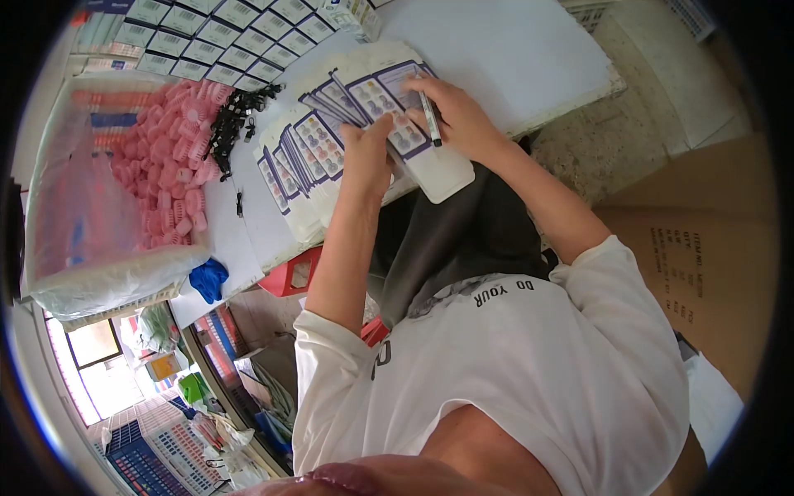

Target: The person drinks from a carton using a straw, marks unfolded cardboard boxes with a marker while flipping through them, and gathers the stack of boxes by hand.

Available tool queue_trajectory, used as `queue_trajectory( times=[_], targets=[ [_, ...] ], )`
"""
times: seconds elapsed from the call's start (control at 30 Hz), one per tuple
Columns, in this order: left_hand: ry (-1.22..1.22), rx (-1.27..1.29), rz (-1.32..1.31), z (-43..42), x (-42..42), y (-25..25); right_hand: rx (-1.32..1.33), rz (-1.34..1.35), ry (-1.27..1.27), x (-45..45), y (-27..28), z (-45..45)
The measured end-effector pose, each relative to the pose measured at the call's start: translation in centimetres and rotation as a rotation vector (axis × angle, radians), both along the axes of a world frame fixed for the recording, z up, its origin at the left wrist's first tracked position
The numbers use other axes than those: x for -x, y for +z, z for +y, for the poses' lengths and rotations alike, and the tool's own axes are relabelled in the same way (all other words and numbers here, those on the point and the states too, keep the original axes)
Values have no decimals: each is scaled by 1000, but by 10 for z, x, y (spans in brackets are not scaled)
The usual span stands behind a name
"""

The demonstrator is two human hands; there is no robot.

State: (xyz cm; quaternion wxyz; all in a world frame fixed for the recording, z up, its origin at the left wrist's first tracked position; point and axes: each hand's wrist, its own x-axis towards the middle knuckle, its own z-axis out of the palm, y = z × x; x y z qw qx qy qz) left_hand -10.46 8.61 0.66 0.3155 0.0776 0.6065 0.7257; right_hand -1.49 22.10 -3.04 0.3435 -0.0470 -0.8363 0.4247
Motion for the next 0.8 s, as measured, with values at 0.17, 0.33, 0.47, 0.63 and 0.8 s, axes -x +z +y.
queue_trajectory(
  times=[0.17, 0.33, 0.47, 0.63, 0.8],
  targets=[
    [37, -108, 194, -31, -32, 3, 457, 183, -134, -9, 12, -9],
    [-106, -35, 624, -36, -46, 12, 672, 33, 73, -29, 36, 29],
    [-243, -182, 598, -15, -30, 41, 937, 296, 389, -22, 54, 76],
    [-309, -291, 758, 21, -13, 56, 1072, 612, 194, -8, 96, 83],
    [-434, -129, 782, 28, 2, 26, 1005, 487, 272, -19, 58, 101]
  ],
)
